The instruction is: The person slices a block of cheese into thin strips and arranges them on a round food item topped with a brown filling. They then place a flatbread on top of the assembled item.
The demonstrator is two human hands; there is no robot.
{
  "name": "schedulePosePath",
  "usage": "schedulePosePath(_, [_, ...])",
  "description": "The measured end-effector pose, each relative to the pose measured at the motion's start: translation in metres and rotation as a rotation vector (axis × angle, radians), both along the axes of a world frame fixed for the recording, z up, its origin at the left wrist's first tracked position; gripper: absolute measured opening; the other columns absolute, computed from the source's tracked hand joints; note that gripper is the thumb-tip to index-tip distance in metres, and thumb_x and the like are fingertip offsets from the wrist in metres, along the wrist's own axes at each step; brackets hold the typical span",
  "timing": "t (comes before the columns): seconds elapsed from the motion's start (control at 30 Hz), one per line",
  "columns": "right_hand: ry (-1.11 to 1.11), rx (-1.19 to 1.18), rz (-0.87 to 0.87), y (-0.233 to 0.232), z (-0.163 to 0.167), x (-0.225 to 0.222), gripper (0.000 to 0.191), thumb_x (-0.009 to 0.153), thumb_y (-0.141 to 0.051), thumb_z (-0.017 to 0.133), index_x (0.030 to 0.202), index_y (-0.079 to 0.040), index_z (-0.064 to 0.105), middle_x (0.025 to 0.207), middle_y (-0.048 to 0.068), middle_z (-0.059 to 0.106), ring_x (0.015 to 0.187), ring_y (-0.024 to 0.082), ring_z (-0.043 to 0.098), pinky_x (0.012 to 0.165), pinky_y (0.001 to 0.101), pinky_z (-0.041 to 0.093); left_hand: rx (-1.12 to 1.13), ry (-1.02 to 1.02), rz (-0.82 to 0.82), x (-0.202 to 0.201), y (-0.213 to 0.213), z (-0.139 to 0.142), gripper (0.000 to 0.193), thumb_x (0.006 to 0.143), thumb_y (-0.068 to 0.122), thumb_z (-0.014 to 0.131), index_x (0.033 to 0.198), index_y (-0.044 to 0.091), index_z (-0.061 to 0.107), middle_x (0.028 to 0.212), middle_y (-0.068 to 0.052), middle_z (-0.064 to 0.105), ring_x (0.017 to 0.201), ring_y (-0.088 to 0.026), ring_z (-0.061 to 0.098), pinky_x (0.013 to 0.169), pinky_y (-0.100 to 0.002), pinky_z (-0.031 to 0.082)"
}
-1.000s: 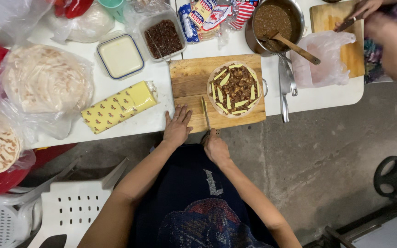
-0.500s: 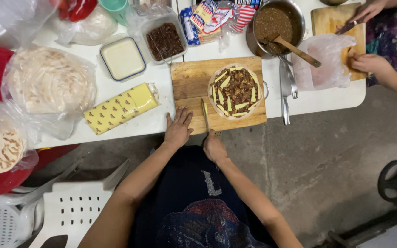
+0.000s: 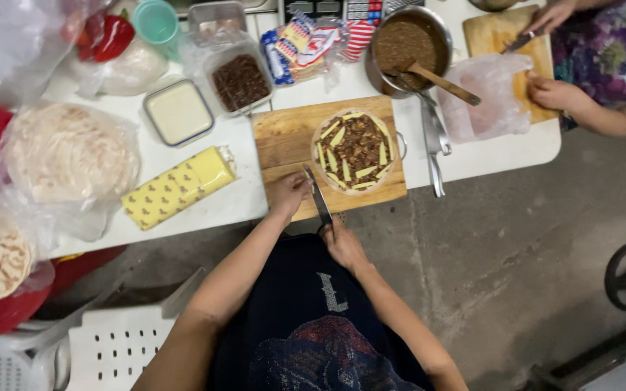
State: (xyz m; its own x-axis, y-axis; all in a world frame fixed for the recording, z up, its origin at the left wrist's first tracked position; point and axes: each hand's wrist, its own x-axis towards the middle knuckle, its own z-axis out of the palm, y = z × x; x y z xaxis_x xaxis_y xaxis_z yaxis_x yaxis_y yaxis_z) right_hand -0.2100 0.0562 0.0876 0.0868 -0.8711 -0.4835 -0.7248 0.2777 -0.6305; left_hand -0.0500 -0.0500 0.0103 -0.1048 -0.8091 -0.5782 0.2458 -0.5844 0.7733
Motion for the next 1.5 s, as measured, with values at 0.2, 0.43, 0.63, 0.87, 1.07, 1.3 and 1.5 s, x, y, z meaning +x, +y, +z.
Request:
schedulePosePath(0.2, [0.194, -0.019, -0.031, -0.008, 0.020, -0.012, 0.031, 0.103, -0.030, 0.042, 0.121, -0.005, 0.045, 0.087, 0.031, 0.070, 0.083, 0.054, 0.066, 0.079, 0.0624, 0.049, -0.023, -0.184, -0.019, -0.030, -0.013, 0.015, 0.027, 0.092, 0.009, 0.074, 0.118, 0.003, 0.071, 0.103, -0.006, 0.076, 0.084, -0.012, 0.069, 0.074, -0.025, 0.058])
schedulePosePath(0.43, [0.186, -0.043, -0.142, -0.016, 0.021, -0.043, 0.028, 0.105, -0.030, 0.042, 0.117, -0.005, 0.046, 0.084, 0.033, 0.069, 0.080, 0.054, 0.066, 0.076, 0.0630, 0.050, -0.238, -0.128, 0.030, -0.069, -0.031, -0.005, 0.020, 0.093, 0.005, 0.076, 0.110, -0.004, 0.071, 0.094, -0.010, 0.075, 0.077, -0.012, 0.068, 0.070, -0.027, 0.056])
schedulePosePath(0.63, [0.164, -0.017, -0.269, -0.015, 0.018, -0.077, 0.029, 0.103, -0.030, 0.043, 0.121, -0.007, 0.046, 0.083, 0.033, 0.069, 0.080, 0.054, 0.066, 0.076, 0.0629, 0.050, -0.496, -0.621, -0.307, -0.077, -0.087, 0.026, 0.016, 0.096, 0.013, 0.071, 0.110, 0.009, 0.077, 0.102, -0.008, 0.080, 0.080, -0.014, 0.075, 0.077, -0.031, 0.060])
schedulePosePath(0.87, [0.152, -0.005, -0.433, 0.010, 0.014, -0.108, 0.029, 0.104, -0.031, 0.044, 0.121, -0.008, 0.047, 0.080, 0.032, 0.068, 0.078, 0.054, 0.066, 0.075, 0.0619, 0.051, -0.846, -0.774, -0.613, -0.095, -0.164, 0.053, 0.020, 0.092, 0.012, 0.069, 0.110, 0.008, 0.077, 0.107, -0.017, 0.075, 0.089, -0.033, 0.074, 0.084, -0.041, 0.058])
schedulePosePath(1.07, [0.142, 0.083, -0.596, 0.033, 0.015, -0.118, 0.026, 0.104, -0.032, 0.045, 0.118, -0.010, 0.050, 0.080, 0.031, 0.068, 0.080, 0.056, 0.065, 0.075, 0.0633, 0.049, -1.036, -0.977, -0.921, -0.117, -0.201, 0.028, 0.018, 0.091, 0.017, 0.070, 0.104, 0.009, 0.078, 0.106, -0.015, 0.075, 0.101, -0.034, 0.068, 0.094, -0.047, 0.049])
schedulePosePath(1.3, [0.116, 0.092, -0.624, 0.040, 0.021, -0.116, 0.024, 0.105, -0.031, 0.043, 0.113, -0.009, 0.049, 0.086, 0.030, 0.070, 0.084, 0.054, 0.066, 0.075, 0.0622, 0.050, -1.028, -1.098, -0.979, -0.127, -0.207, 0.012, 0.023, 0.091, 0.015, 0.068, 0.112, 0.014, 0.080, 0.117, -0.006, 0.074, 0.116, -0.026, 0.061, 0.105, -0.043, 0.042])
schedulePosePath(1.5, [0.096, 0.157, -0.599, 0.032, 0.036, -0.108, 0.025, 0.104, -0.032, 0.043, 0.114, -0.010, 0.049, 0.085, 0.030, 0.071, 0.082, 0.053, 0.067, 0.076, 0.0616, 0.050, -1.065, -1.056, -0.798, -0.123, -0.195, 0.047, 0.035, 0.086, 0.017, 0.074, 0.120, 0.009, 0.075, 0.118, -0.008, 0.064, 0.110, -0.028, 0.059, 0.099, -0.043, 0.043])
